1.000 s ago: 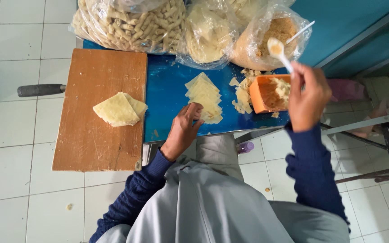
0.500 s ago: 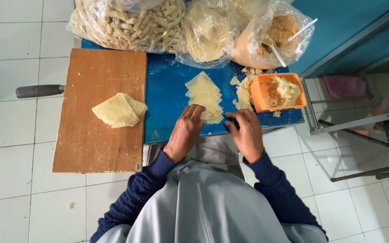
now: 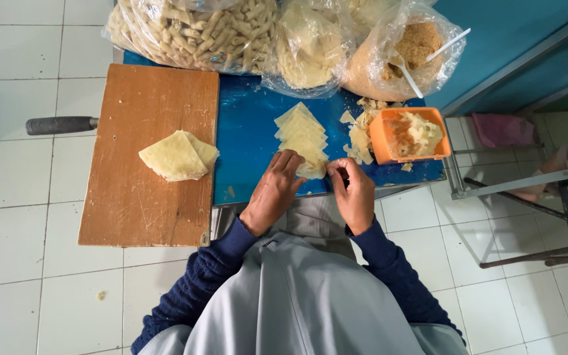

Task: The person sits at a blue work table and folds thin square pastry sheets over a filling, pressing the edges closed by hand. They place the folded pieces in a row on the table, occasionally scoop brown filling from a plastic bag with a spoon into an orange container, and set finished pieces aside.

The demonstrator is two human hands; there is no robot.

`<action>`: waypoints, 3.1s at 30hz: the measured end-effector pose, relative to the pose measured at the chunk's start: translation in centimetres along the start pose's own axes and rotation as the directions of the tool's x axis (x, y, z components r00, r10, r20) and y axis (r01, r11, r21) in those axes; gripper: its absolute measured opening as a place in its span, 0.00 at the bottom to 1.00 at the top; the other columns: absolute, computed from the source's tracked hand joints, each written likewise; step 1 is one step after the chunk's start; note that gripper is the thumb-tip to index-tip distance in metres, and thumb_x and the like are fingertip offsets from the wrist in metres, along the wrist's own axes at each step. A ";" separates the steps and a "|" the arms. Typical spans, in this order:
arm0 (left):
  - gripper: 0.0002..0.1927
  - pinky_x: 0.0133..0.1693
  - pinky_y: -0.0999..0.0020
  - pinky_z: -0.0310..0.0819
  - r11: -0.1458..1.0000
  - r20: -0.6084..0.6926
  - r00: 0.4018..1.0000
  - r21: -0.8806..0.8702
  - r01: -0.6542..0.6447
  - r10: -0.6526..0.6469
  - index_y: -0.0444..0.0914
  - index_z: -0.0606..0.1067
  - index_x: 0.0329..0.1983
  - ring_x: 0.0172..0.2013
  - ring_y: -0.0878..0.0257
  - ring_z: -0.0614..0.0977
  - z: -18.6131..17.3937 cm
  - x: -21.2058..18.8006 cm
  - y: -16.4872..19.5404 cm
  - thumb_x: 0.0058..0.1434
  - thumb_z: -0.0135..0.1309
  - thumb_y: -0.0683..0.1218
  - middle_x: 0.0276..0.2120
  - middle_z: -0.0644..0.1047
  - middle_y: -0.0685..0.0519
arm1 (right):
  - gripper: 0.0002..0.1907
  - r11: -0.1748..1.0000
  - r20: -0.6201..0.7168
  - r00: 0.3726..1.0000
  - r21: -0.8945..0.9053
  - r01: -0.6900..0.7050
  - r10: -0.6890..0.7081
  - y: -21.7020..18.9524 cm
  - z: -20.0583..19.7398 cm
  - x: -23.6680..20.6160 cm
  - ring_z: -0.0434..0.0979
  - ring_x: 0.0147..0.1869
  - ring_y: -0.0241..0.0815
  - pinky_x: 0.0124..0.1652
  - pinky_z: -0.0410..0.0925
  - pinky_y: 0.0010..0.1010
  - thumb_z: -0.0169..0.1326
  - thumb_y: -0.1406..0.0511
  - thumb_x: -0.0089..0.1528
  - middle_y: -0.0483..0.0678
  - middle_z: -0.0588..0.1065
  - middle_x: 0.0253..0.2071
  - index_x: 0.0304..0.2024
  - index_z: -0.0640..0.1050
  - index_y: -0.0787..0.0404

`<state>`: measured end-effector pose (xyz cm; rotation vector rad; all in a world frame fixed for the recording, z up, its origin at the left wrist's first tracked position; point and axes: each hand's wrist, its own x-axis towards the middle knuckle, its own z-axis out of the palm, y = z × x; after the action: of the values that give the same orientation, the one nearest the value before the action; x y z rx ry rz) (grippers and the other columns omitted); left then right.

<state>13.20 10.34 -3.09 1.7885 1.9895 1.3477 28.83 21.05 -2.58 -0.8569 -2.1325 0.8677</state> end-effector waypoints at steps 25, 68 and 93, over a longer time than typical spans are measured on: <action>0.04 0.46 0.55 0.70 0.998 -0.072 0.997 0.061 -0.022 0.026 0.32 0.74 0.38 0.43 0.48 0.73 0.6 2.5 -0.8 0.60 0.52 0.34 0.38 0.71 0.46 | 0.06 0.920 0.103 0.940 -0.195 0.339 -0.324 0.7 1.3 3.3 0.74 0.44 0.54 0.42 0.68 0.42 0.60 0.73 0.61 0.53 0.75 0.39 0.41 0.79 0.65; 0.22 0.44 0.56 0.75 0.997 -0.060 0.998 0.075 -0.004 0.008 0.30 0.69 0.57 0.52 0.41 0.76 0.2 -0.8 0.9 0.58 0.47 0.32 0.55 0.69 0.37 | 0.15 0.676 0.176 0.870 -0.565 0.473 -0.462 0.4 1.4 1.2 0.68 0.57 0.49 0.52 0.64 0.41 0.55 0.70 0.65 0.45 0.71 0.55 0.54 0.79 0.59; 0.22 0.58 0.59 0.70 0.940 -0.007 0.989 0.312 -0.138 0.147 0.36 0.73 0.60 0.60 0.49 0.72 1.5 -1.5 0.2 0.65 0.55 0.50 0.61 0.71 0.42 | 0.26 0.965 0.368 0.909 -0.087 0.246 -0.198 -2.7 -0.3 11.1 0.81 0.37 0.42 0.37 0.71 0.32 0.59 0.69 0.64 0.47 0.80 0.38 0.65 0.72 0.58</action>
<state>14.67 9.78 -4.52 2.0940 2.2318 1.1528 22.02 28.08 3.29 -0.5295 -2.5696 0.8165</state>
